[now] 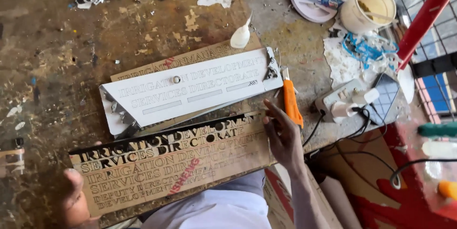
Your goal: Preparing and aligning a paper stencil on a sign board, using a utility knife for trimming.
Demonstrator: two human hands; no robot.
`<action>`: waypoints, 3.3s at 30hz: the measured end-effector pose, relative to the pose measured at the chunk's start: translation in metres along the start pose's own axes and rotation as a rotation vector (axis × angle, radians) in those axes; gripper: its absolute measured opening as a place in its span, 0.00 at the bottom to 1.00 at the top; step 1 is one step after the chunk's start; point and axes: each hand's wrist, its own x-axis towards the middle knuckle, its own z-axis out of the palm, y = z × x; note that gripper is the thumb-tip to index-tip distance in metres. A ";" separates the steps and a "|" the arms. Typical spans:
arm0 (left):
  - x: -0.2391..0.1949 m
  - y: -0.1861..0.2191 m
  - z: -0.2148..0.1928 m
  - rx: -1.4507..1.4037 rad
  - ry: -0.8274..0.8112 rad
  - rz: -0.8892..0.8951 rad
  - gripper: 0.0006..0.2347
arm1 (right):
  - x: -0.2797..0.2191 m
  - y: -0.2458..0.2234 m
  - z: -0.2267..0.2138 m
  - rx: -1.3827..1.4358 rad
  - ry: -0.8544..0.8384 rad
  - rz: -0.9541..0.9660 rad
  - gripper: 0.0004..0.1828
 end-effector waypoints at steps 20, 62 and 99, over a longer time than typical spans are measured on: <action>0.154 0.013 0.039 -0.391 0.318 -0.471 0.31 | 0.017 -0.017 -0.014 -0.547 -0.260 -0.031 0.11; 0.140 -0.015 -0.013 -0.314 -0.007 -0.434 0.32 | 0.021 0.051 -0.048 0.408 -0.571 0.456 0.21; 0.142 0.007 0.021 0.638 0.361 -0.603 0.14 | 0.027 -0.006 -0.035 -0.332 -0.658 -0.131 0.19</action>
